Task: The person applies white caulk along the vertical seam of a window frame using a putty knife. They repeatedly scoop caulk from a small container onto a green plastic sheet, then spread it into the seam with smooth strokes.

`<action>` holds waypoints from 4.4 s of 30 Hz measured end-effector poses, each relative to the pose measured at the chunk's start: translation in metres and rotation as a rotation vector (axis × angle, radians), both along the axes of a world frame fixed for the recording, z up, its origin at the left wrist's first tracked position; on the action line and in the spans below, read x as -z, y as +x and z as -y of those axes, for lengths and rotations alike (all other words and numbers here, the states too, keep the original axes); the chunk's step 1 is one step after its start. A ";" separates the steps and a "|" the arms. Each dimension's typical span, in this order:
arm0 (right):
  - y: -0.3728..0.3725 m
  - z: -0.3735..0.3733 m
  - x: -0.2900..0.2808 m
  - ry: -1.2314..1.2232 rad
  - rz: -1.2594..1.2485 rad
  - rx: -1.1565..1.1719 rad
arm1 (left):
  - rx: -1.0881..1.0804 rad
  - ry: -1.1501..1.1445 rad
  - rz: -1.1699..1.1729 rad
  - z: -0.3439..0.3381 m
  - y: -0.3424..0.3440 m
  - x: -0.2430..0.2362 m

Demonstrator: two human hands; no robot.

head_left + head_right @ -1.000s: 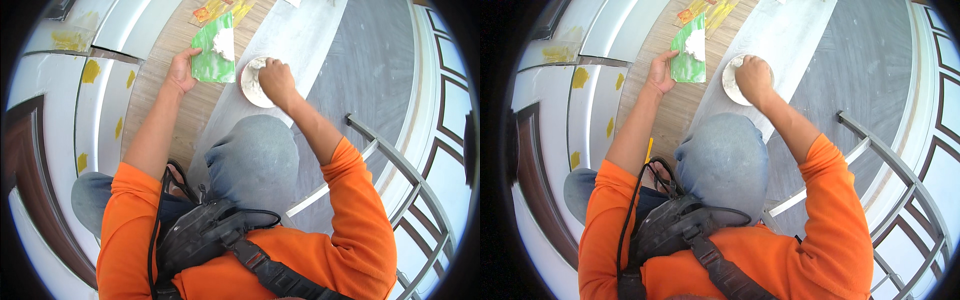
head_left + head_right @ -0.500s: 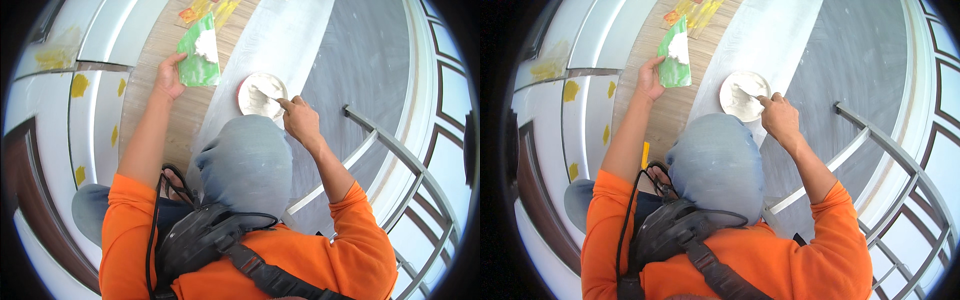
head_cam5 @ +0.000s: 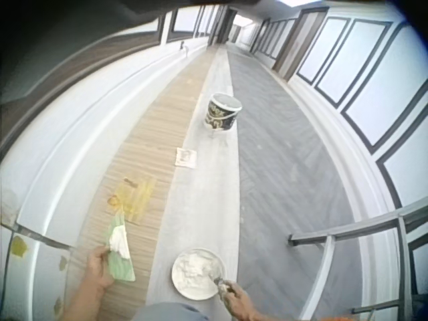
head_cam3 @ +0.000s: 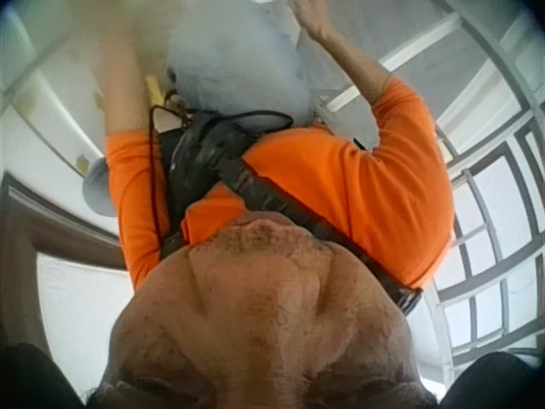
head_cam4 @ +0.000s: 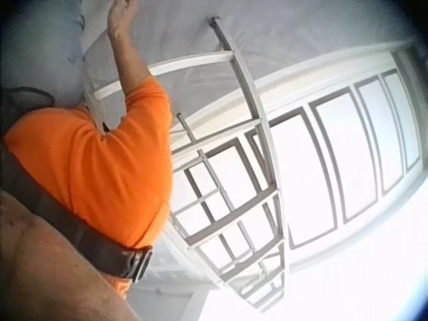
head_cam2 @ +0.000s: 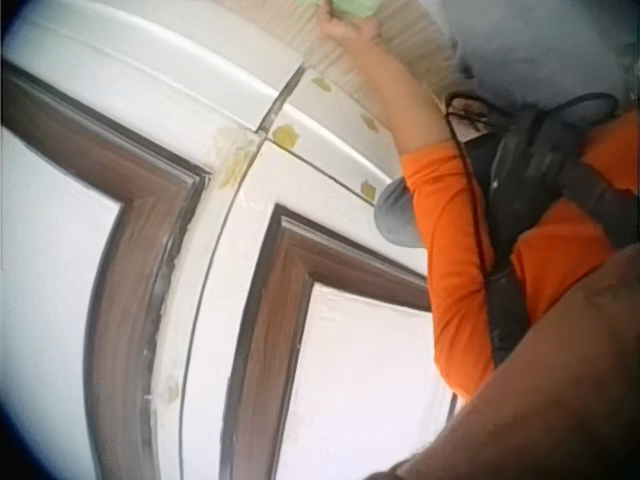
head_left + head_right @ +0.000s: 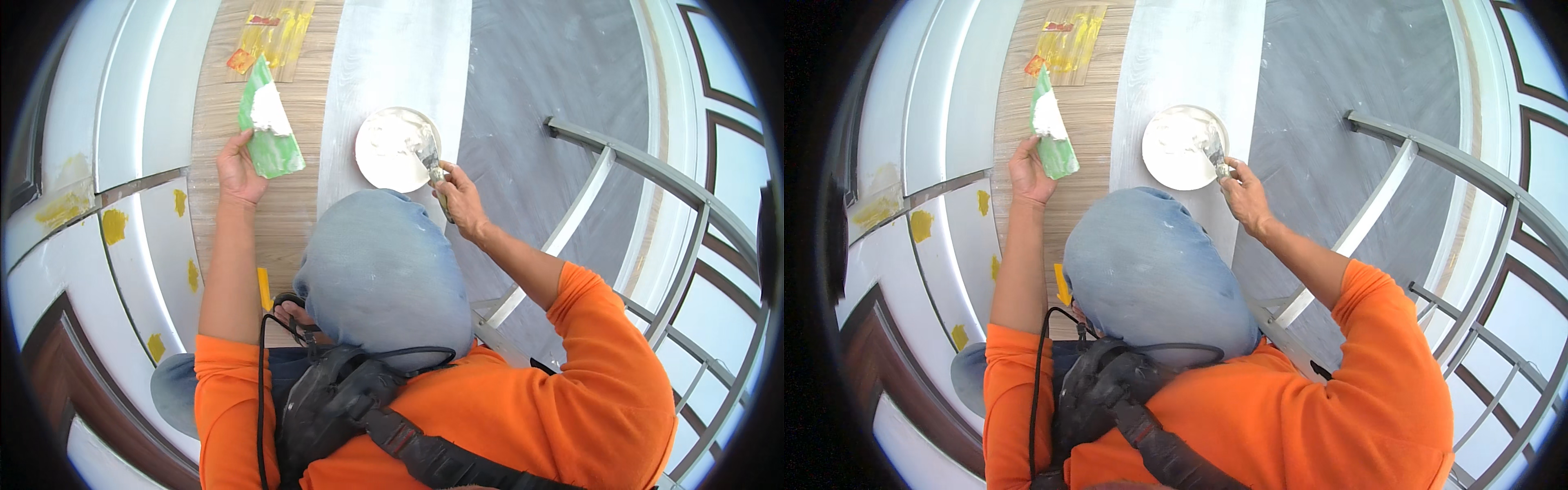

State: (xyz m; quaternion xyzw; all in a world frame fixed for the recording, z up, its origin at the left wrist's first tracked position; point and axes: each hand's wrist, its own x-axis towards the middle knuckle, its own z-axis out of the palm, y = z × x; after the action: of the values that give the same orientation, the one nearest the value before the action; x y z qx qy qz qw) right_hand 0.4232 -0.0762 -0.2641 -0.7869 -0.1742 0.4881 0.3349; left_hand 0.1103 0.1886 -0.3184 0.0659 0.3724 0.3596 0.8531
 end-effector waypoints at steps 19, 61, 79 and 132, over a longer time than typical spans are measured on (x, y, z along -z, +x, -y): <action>0.021 -0.186 -0.056 -0.398 0.865 -1.097 | 0.089 -0.142 0.144 0.070 0.061 0.009; -0.062 -0.167 -0.038 0.025 1.078 -1.288 | 0.003 -0.187 0.160 0.079 0.074 0.023; -0.066 -0.177 -0.029 0.157 1.143 -1.395 | -0.021 -0.175 0.139 0.068 0.066 0.009; 0.004 -0.073 0.019 0.615 0.705 -0.741 | 0.371 0.004 -0.022 0.056 0.084 -0.010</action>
State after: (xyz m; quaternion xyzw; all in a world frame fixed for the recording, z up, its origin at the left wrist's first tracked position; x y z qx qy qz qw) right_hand 0.4272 -0.0030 -0.2827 -0.6552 -0.6712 0.2092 0.2765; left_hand 0.1943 0.1330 -0.3084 0.1391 0.3623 0.1963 0.9005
